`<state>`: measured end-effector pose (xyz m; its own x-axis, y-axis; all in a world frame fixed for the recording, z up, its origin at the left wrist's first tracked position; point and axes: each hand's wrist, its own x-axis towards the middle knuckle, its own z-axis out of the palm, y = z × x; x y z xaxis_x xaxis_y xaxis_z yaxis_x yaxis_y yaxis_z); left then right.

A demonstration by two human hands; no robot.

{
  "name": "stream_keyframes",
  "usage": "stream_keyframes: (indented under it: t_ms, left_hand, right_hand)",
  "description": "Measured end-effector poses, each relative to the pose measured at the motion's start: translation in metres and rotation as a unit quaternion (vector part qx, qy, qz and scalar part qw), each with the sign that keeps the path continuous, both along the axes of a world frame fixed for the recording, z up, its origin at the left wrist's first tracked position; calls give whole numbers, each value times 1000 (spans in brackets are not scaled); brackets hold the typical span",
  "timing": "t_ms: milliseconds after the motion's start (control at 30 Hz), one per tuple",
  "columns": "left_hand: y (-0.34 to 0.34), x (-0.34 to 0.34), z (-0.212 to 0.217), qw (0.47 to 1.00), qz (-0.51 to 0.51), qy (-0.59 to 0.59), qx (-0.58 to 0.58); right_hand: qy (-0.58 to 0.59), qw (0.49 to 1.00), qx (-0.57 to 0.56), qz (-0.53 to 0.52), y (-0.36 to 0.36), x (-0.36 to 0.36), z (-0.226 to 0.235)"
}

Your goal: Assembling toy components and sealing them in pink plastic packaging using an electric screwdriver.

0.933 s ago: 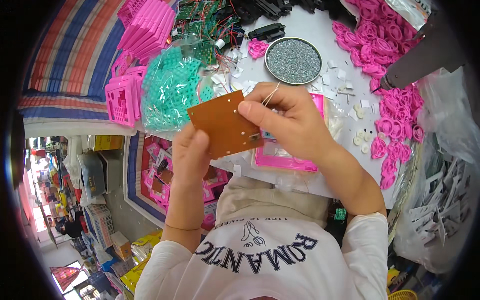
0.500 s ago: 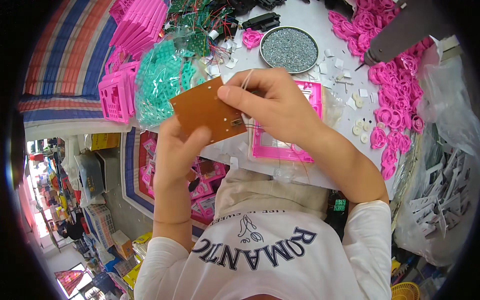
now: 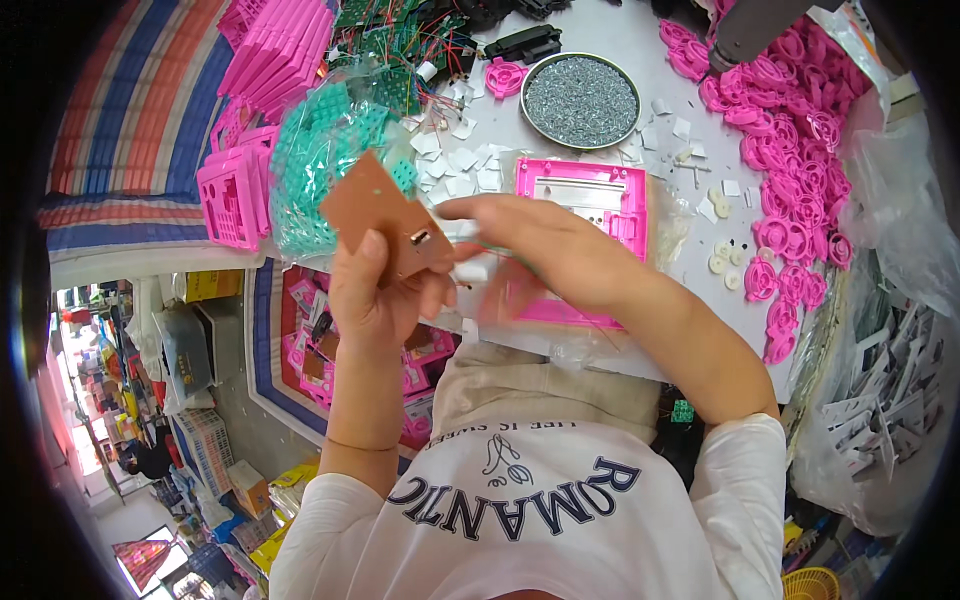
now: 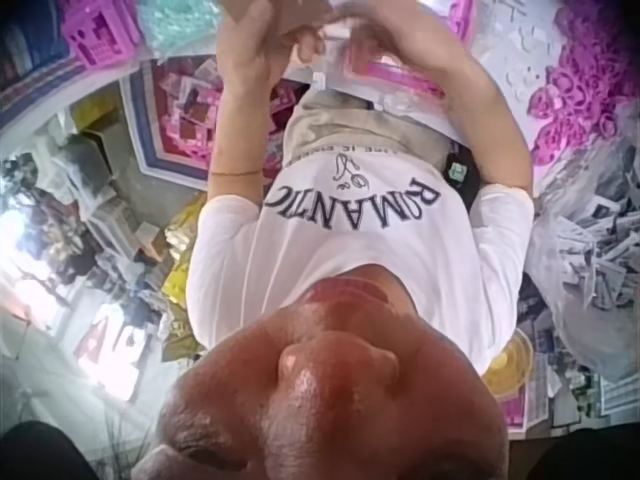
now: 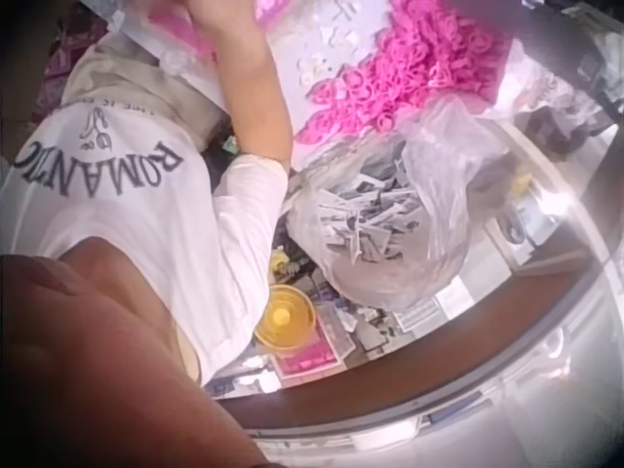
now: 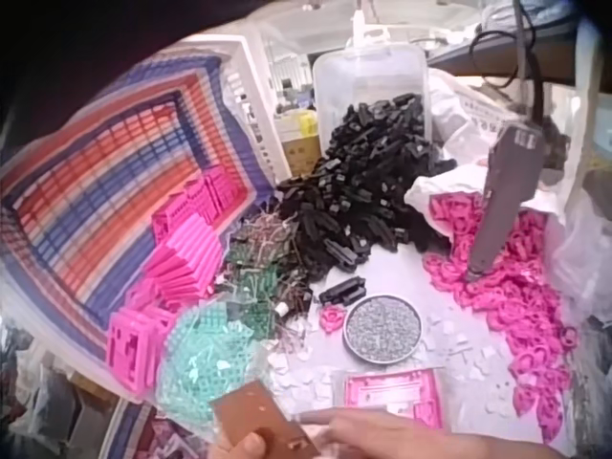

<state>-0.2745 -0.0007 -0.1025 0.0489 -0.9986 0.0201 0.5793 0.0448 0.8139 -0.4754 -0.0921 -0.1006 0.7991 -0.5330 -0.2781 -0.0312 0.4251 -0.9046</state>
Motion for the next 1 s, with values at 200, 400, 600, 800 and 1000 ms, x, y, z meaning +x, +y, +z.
stream_keyframes:
  t_ms: [200, 400, 600, 800, 1000]
  left_hand:
    - [29, 0, 10, 985, -35, -170, 12]
    - [33, -18, 1, 962, -143, -233, -12]
    - [40, -12, 5, 922, -225, -307, -64]
    - [37, -40, -5, 845, -316, -384, -198]
    - [56, -43, -24, 926, -313, -192, 92]
  right_hand:
    - [67, 904, -416, 73, 3, -64, 32]
    - [22, 984, -171, -34, 44, -65, 11]
    - [100, 936, -337, 22, 35, -98, 22]
    - [-89, 914, -346, 192, 23, -76, 12]
    - [37, 954, -298, -8, 30, -71, -1]
